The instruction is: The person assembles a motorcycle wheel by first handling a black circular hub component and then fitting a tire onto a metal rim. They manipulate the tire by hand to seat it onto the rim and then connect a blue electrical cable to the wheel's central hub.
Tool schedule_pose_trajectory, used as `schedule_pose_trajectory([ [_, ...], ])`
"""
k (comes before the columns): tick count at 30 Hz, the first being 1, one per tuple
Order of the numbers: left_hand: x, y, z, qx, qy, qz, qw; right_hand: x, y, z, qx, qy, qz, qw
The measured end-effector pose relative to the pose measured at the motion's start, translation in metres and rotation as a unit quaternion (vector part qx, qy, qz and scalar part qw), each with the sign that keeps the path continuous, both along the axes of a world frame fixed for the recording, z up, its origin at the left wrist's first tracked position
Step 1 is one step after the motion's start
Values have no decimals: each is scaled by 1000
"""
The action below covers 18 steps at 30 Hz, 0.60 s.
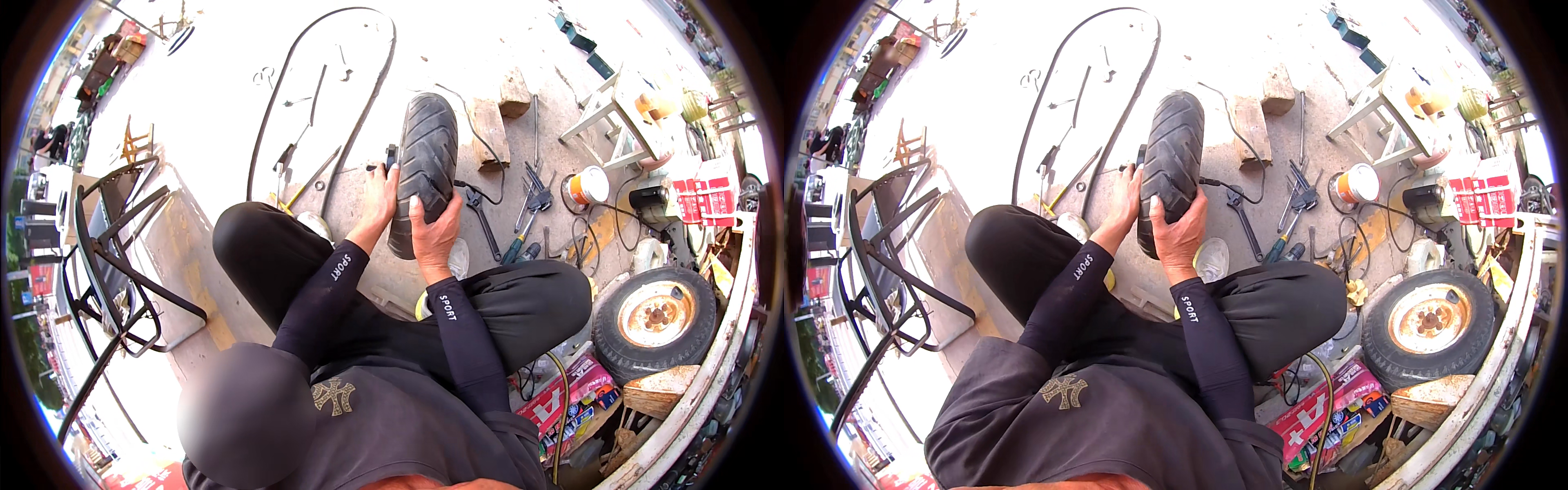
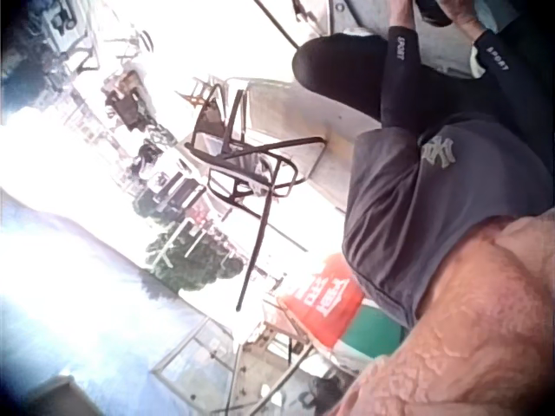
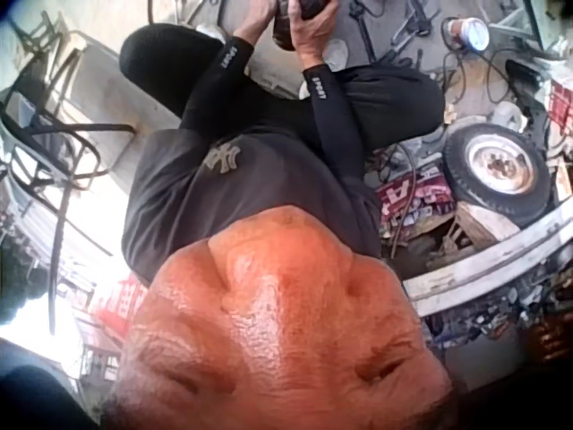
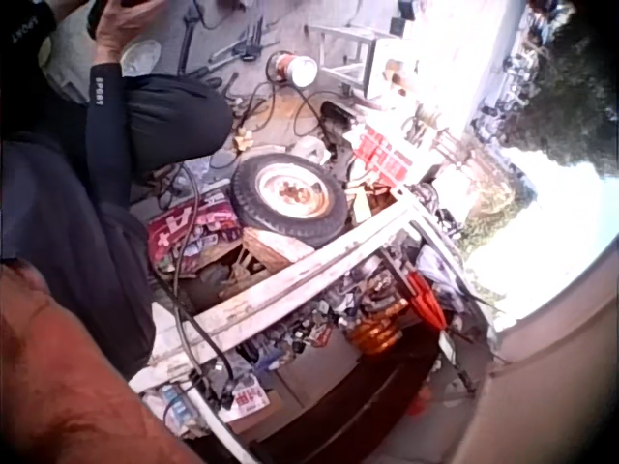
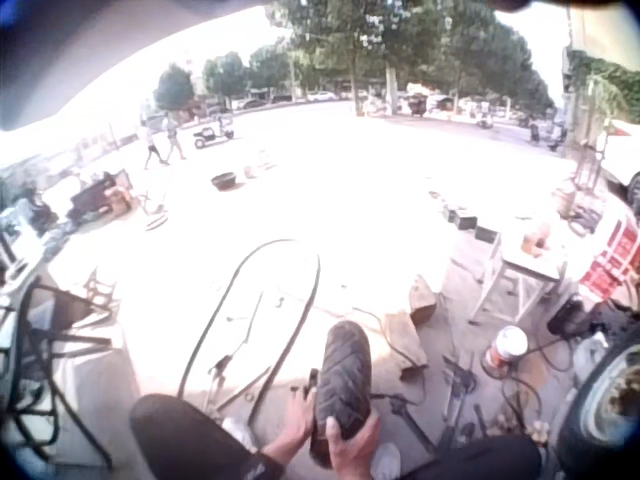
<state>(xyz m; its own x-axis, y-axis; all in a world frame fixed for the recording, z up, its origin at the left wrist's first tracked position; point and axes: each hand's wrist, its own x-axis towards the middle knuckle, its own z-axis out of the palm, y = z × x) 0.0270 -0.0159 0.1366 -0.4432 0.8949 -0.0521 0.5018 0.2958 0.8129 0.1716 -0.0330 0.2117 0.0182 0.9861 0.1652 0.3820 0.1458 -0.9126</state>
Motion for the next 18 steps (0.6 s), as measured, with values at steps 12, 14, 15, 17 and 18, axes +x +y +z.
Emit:
schedule_pose_trajectory([
  [12, 44, -7, 93, 86, -195, 12, 977, 10, 3, -4, 11, -32, 2, 999],
  [14, 48, -12, 90, 59, -196, 40, 978, 16, 10, 1, -45, 1, 32, 998],
  [15, 48, -11, 93, 43, -172, 47, 983, 21, 17, 10, -69, 21, 44, 996],
  [17, 52, -16, 92, 38, -170, 58, 983, 32, 35, 33, -134, -30, 50, 989],
  [18, 55, -17, 93, 26, -159, 52, 985, 35, 48, 30, -106, -74, 46, 991],
])
